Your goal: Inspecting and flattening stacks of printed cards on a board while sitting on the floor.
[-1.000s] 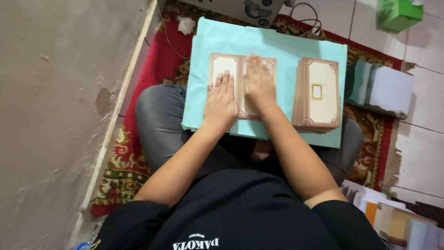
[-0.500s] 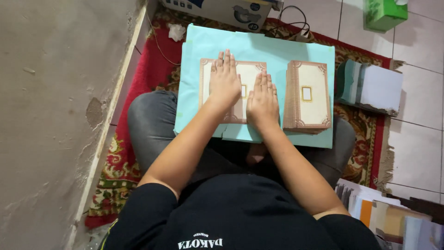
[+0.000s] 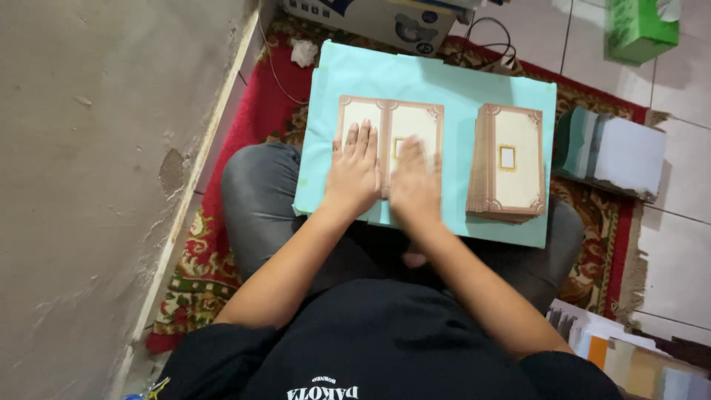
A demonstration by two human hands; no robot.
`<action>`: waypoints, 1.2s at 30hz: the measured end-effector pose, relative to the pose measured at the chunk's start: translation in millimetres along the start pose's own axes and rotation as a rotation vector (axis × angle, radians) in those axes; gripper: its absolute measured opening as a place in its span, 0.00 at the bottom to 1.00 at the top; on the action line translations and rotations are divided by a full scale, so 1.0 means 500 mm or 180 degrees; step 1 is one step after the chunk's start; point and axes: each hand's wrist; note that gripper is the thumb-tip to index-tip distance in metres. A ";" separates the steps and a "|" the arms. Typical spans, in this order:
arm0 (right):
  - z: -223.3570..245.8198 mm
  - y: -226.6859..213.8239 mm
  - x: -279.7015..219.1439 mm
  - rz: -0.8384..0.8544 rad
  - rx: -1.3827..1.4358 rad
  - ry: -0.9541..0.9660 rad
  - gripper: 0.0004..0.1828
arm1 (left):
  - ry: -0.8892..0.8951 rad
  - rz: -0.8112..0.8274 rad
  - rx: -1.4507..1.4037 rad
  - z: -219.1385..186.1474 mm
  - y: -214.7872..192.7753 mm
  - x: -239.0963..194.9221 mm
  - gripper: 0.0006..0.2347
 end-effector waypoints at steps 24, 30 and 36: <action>-0.082 -0.026 -0.023 0.0327 0.0286 -0.0087 0.39 | -0.0226 0.0162 0.0213 -0.023 0.029 0.024 0.27; -0.074 -0.031 -0.023 0.0257 0.0323 -0.0021 0.39 | -0.0388 0.0887 0.0133 -0.016 0.085 0.157 0.26; -0.075 -0.033 -0.023 0.0277 0.0318 -0.0041 0.39 | -0.0179 0.0767 -0.0110 -0.029 0.039 0.123 0.29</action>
Point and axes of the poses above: each hand's wrist, its own x-axis towards the middle knuckle, its own y-axis out of the palm, z = x × y
